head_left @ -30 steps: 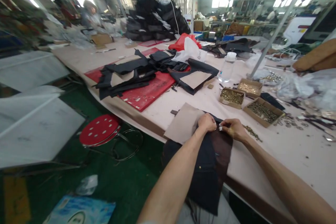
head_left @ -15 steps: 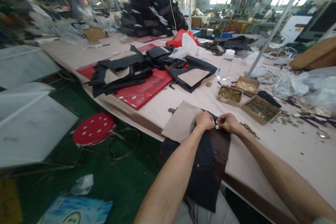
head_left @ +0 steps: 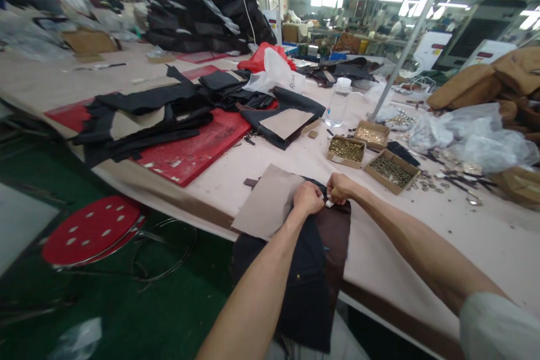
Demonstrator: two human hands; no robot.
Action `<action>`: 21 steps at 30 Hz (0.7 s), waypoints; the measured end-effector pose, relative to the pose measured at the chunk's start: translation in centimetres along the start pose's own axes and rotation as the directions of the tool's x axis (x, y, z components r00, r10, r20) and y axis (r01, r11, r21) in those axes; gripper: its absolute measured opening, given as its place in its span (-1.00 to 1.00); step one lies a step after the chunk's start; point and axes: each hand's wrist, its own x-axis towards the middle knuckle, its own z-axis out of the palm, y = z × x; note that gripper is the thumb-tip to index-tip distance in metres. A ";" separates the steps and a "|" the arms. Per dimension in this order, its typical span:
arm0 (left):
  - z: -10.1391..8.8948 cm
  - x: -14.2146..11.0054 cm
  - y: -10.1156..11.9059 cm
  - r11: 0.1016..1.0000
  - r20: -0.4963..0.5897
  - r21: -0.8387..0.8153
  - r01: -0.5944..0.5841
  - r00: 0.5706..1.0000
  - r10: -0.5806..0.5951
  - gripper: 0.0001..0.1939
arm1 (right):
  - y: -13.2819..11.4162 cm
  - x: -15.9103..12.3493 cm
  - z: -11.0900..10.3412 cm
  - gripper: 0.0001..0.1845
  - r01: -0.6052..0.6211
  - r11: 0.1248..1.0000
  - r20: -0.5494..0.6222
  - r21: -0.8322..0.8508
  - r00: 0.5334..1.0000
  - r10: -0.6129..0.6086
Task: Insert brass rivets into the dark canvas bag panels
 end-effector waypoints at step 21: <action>0.8 2.5 -2.2 0.984 -0.087 -0.094 -0.148 0.986 0.140 -0.68 | 21.4 -10.1 -14.0 -0.77 -0.311 0.947 -0.812 -0.084 0.572 0.116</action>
